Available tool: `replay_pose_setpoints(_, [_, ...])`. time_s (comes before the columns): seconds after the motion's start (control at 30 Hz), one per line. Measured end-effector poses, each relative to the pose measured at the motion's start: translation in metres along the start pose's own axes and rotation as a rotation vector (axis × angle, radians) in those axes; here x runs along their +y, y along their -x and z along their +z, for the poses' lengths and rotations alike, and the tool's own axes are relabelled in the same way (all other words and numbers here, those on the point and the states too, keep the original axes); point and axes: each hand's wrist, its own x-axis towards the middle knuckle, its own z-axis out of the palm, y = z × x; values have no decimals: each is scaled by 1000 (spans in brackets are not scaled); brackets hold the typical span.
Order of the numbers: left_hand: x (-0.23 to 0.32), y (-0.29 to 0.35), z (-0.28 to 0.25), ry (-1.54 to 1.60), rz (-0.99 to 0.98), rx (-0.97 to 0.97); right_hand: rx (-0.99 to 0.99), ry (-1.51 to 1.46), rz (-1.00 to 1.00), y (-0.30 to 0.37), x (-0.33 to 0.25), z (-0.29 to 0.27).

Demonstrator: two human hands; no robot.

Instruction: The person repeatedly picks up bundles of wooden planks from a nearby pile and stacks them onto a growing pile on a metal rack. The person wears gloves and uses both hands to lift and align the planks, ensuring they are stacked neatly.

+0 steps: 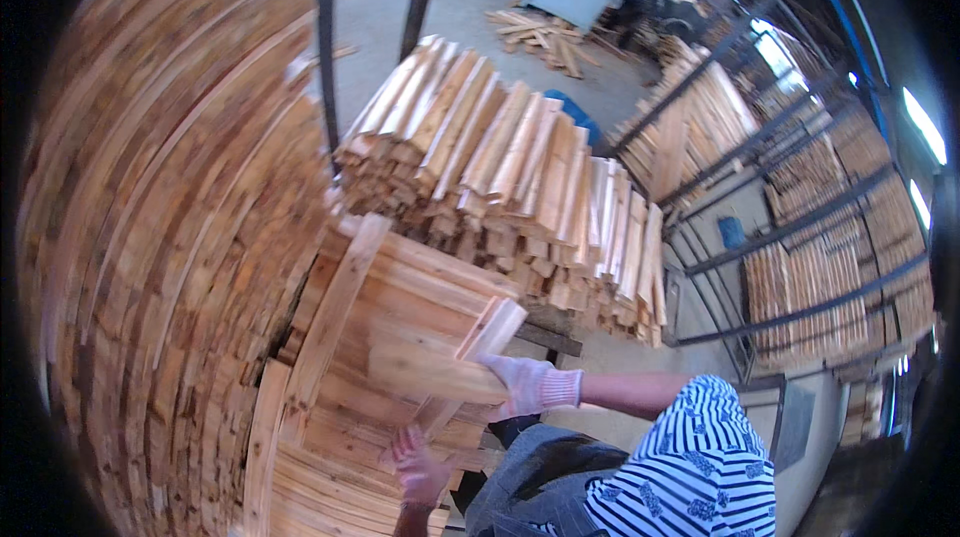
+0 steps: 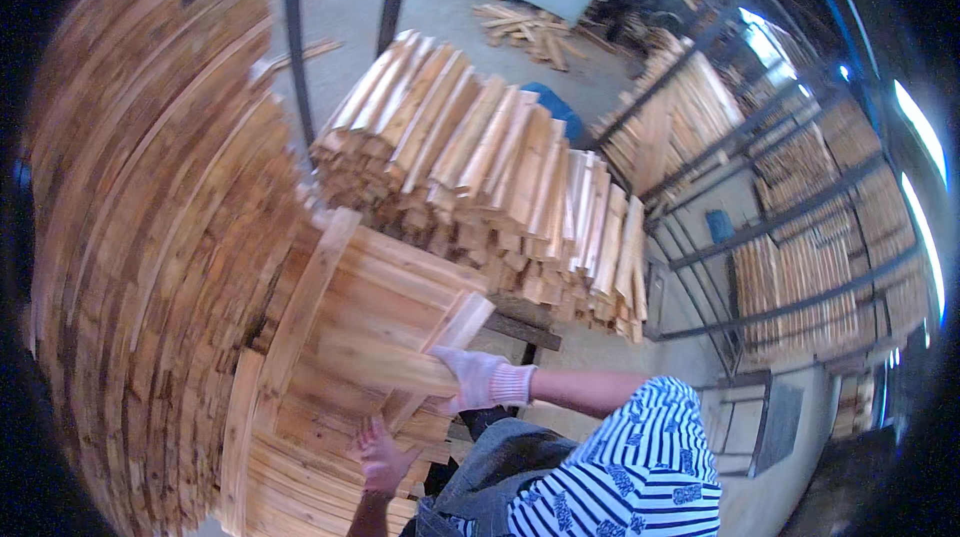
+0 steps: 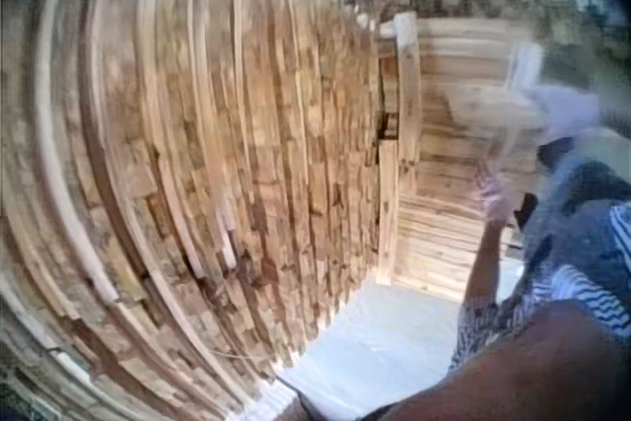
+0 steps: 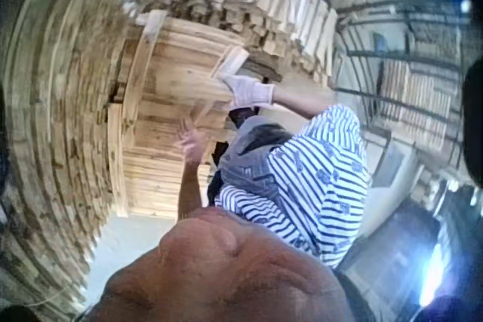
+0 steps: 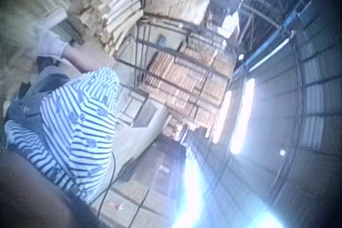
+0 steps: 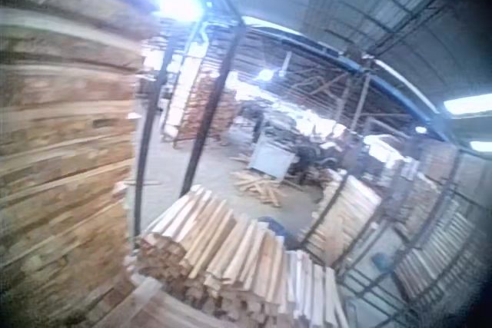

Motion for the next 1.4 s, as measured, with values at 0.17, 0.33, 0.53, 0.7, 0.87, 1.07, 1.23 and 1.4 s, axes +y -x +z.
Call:
replay_pose_setpoints(0.17, [79,-63,11,-272,-41,31,134,-594,303,84,49,-25])
replay_pose_setpoints(0.33, [62,-101,33,-357,-166,-93,141,-620,377,106,114,-37])
replay_pose_setpoints(0.53, [63,-121,10,-332,-158,-198,83,-969,386,78,190,-78])
replay_pose_setpoints(0.7, [108,-97,-38,209,-439,-542,144,-1700,398,80,267,-116])
replay_pose_setpoints(0.87, [220,-75,-59,847,-625,-652,157,-1457,533,114,315,-82])
replay_pose_setpoints(1.07, [301,-90,-85,938,-602,-586,586,-1196,700,126,393,-179])
replay_pose_setpoints(1.23, [324,-109,-106,967,-599,-508,728,-818,1177,94,530,-226])
replay_pose_setpoints(1.4, [332,-111,-109,939,-550,-438,726,-697,1484,48,571,-201])
